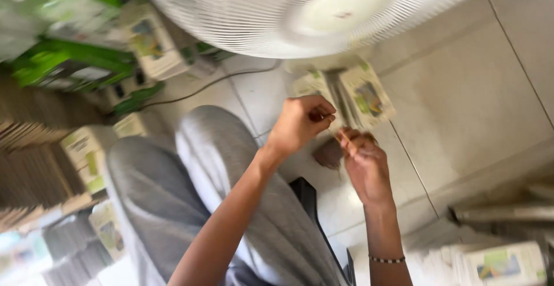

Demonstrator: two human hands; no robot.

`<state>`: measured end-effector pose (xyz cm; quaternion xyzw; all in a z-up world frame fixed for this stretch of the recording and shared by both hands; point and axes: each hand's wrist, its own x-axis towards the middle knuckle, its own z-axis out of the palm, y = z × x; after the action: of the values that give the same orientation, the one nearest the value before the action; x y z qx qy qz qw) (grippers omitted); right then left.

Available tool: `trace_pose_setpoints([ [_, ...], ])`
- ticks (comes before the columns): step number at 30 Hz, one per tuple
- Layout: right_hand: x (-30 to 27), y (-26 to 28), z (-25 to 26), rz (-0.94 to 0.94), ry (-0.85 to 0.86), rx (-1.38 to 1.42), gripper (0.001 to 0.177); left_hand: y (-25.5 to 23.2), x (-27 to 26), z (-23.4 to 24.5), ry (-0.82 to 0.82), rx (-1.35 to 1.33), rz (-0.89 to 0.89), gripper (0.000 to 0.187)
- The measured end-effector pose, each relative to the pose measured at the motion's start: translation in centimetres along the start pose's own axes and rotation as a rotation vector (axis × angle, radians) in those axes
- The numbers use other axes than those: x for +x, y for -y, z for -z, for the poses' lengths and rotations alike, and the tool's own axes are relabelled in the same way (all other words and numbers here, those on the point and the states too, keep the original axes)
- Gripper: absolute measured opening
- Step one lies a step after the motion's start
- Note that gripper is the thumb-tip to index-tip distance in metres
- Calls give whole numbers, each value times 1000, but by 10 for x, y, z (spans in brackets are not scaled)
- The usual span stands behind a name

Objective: Wipe down mobile phone accessory packages with a cloth and organize them into neat stacks.

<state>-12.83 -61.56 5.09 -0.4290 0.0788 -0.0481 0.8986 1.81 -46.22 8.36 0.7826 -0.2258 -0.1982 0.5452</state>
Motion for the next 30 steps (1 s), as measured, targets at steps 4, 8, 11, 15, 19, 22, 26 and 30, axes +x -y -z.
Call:
trace_pose_setpoints([
  [4,26,28,-129,-159,345,184,11,-23,-73,106,-326,-106,62,16],
  [8,49,0,-244,-315,667,460,32,-12,-170,180,-631,-185,118,22],
  [11,59,-53,-321,-323,757,351,46,-1,-233,201,-631,-468,231,23],
  [15,56,-138,-399,-137,1001,-381,55,51,-294,209,-541,-1065,379,23],
  [19,73,-229,-426,-248,1042,-349,84,118,-317,230,-837,-1319,273,34],
  [22,106,-310,-403,-397,844,-354,90,208,-323,205,-1107,-1388,302,53],
  [26,139,-378,-376,-664,574,-563,119,344,-306,162,-1401,-1105,719,71],
  [30,147,-429,-347,-867,312,-879,140,396,-281,161,-1564,-819,770,86],
])
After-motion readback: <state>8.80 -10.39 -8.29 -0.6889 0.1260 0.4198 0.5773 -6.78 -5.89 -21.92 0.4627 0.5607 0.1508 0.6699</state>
